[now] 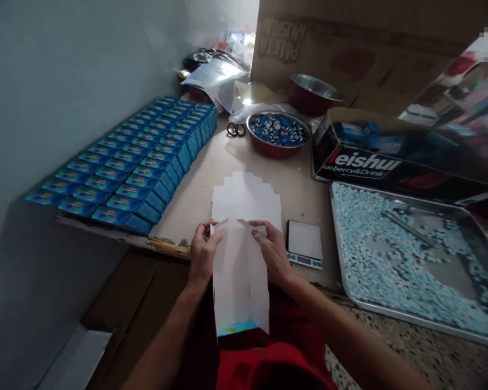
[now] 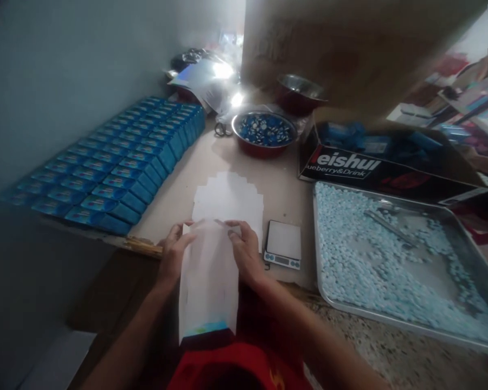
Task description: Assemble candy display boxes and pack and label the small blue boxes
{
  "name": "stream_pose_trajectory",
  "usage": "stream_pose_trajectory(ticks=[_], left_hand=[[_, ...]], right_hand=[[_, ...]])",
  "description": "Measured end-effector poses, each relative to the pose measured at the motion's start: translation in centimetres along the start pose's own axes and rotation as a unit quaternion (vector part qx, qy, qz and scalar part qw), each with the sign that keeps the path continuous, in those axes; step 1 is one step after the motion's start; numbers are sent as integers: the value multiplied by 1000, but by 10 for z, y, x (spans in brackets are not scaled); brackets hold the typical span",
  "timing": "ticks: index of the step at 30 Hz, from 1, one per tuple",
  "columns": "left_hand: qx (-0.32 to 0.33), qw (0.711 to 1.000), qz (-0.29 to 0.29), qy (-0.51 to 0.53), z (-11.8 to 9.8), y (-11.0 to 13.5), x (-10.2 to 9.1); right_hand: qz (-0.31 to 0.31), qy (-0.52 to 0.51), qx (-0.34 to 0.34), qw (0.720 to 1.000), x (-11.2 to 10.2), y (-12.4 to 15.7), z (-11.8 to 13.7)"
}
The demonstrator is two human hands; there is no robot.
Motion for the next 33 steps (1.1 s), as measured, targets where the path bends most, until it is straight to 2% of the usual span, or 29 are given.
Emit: stream_pose_trajectory(ticks=[3, 5, 7, 9, 12, 14, 16, 19, 23, 28, 30, 33], left_hand=[[-8, 998, 56, -22, -5, 2, 14], [28, 996, 64, -50, -4, 2, 18], [66, 993, 78, -62, 0, 4, 21], [94, 991, 83, -42, 5, 8, 23], [121, 991, 42, 26, 7, 17, 25], [135, 989, 17, 58, 4, 23, 28], [150, 987, 21, 47, -2, 25, 32], [156, 987, 38, -3, -7, 23, 35], [115, 992, 29, -42, -4, 12, 33], [128, 991, 36, -28, -5, 9, 34], [106, 992, 57, -23, -4, 8, 36], [68, 993, 71, -58, 1, 7, 38]], right_hand=[[64, 149, -45, 986, 0, 0, 3], [111, 233, -62, 964, -1, -5, 6], [122, 268, -51, 954, -3, -9, 7], [105, 263, -43, 958, -5, -9, 8], [62, 239, -58, 967, -6, -3, 11], [40, 229, -50, 971, -8, 1, 11], [31, 222, -32, 974, -11, 1, 10], [67, 214, -25, 974, -17, -4, 11], [159, 195, -38, 967, -25, -14, 17], [285, 252, -38, 924, -18, -36, 26], [301, 307, -40, 902, -11, -46, 29], [323, 385, -81, 861, 4, -55, 36]])
Point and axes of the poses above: each hand's wrist, its own y-axis away from the middle knuckle, its own x-axis out of the palm, z = x × y, the point moved 5 cm from there along -y, towards the middle knuckle
